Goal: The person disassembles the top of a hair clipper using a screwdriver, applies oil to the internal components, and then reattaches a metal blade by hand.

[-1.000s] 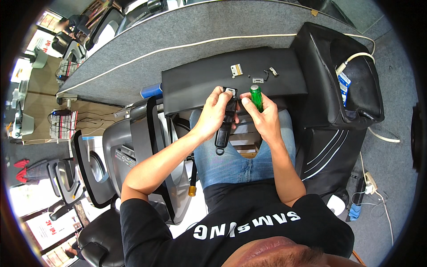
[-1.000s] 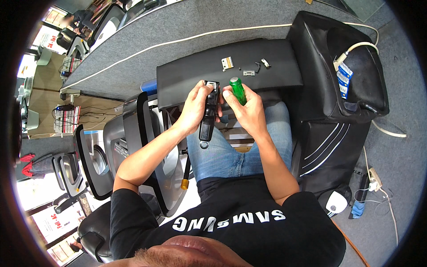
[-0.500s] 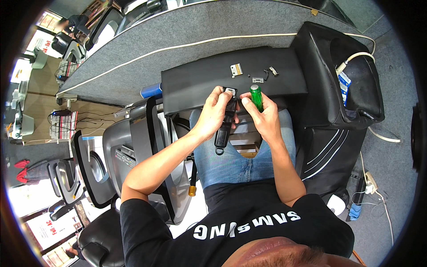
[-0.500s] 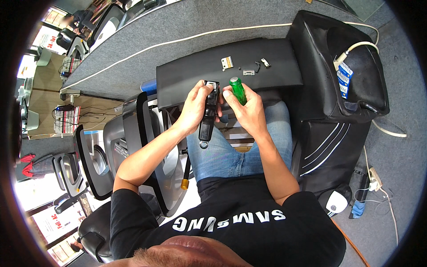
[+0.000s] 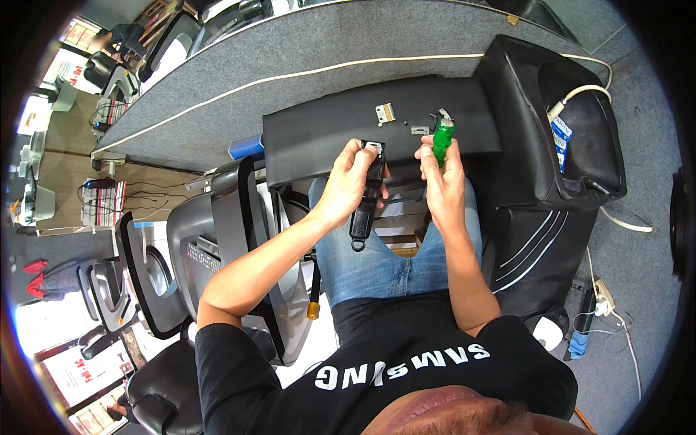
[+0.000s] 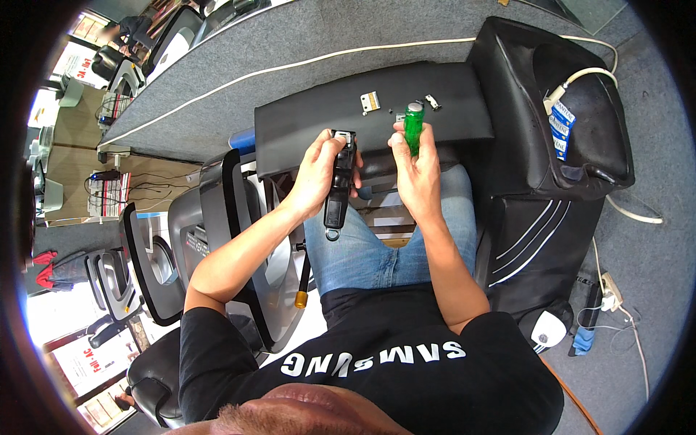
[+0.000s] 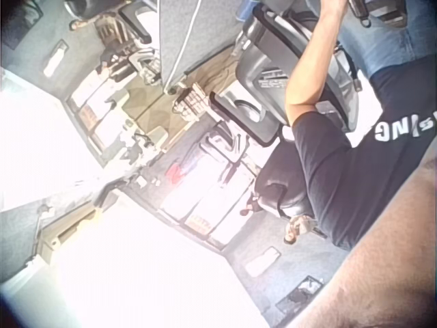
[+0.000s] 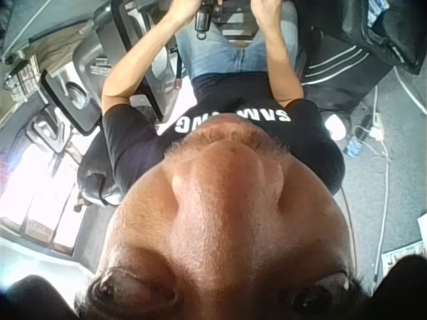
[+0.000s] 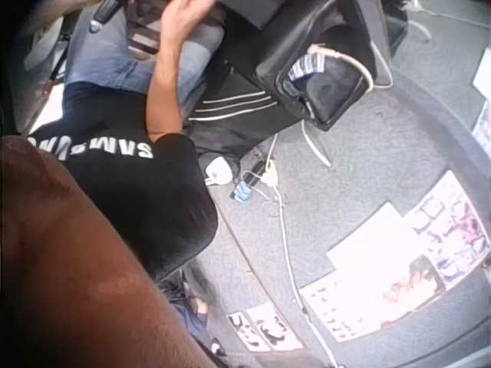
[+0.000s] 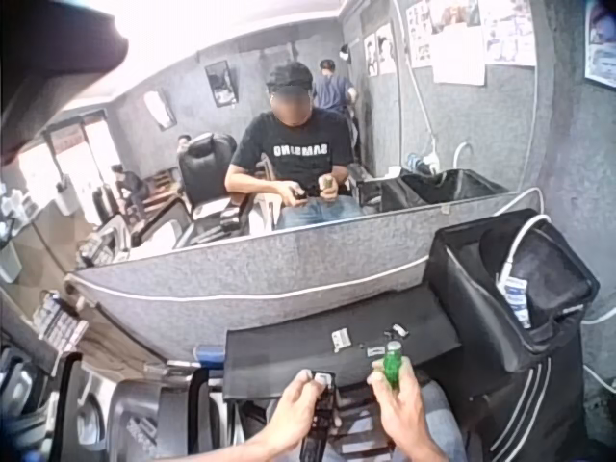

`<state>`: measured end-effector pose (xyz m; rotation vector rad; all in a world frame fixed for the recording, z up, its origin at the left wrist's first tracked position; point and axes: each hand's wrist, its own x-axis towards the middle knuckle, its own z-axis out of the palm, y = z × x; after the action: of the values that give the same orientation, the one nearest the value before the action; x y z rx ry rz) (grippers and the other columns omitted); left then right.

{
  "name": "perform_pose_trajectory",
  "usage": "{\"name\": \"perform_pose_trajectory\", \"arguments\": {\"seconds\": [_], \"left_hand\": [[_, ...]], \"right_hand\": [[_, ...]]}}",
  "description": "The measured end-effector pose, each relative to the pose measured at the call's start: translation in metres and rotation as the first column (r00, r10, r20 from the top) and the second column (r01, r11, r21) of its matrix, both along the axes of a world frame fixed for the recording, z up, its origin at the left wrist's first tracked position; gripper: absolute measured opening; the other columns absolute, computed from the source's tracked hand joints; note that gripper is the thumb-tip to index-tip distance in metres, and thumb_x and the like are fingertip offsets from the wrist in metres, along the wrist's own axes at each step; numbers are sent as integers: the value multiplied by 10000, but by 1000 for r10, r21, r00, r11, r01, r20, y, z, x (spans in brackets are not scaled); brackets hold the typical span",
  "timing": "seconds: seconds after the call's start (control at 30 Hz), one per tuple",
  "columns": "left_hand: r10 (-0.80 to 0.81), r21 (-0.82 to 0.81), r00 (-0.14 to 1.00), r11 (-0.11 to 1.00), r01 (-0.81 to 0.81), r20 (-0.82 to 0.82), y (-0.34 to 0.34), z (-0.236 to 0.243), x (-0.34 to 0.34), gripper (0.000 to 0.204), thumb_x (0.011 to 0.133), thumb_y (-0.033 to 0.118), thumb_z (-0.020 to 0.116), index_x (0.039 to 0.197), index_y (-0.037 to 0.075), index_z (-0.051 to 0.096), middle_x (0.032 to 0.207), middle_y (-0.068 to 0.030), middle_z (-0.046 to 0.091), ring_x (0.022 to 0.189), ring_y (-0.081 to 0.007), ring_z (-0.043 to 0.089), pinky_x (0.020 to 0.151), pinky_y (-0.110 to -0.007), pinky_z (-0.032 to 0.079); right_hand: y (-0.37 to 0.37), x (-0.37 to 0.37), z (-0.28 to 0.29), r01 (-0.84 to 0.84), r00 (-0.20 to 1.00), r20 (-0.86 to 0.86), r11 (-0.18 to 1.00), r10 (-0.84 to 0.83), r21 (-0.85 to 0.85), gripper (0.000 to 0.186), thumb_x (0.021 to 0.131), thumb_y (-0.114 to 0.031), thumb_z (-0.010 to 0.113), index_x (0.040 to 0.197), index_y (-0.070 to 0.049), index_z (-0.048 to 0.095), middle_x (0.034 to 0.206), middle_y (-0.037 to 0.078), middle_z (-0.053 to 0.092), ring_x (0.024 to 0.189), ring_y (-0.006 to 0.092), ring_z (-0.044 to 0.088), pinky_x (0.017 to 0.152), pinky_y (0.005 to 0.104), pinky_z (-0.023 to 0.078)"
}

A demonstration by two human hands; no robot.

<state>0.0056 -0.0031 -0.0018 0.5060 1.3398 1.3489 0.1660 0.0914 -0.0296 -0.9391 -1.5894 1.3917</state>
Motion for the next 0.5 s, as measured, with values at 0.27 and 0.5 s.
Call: {"name": "perform_pose_trajectory", "arguments": {"seconds": [0.27,0.5], "left_hand": [[0,8,1000,1000,0,-11,-1,0,0,226,1091,311,474,1082,86,451,871,-97,665,617,-175,680,507,-320,593],[-4,6,1000,1000,4,-9,0,-1,0,225,1088,312,477,1083,88,452,873,-96,665,618,-173,678,506,-322,595]], "right_hand": [[0,0,1,-44,954,-299,997,25,-58,355,1146,-284,482,1405,-48,425,898,17,533,712,58,456,648,232,423],[6,4,-7,-26,948,-317,978,-41,-206,252,1115,-245,570,1170,-7,631,934,31,607,799,85,530,722,249,443]]}}
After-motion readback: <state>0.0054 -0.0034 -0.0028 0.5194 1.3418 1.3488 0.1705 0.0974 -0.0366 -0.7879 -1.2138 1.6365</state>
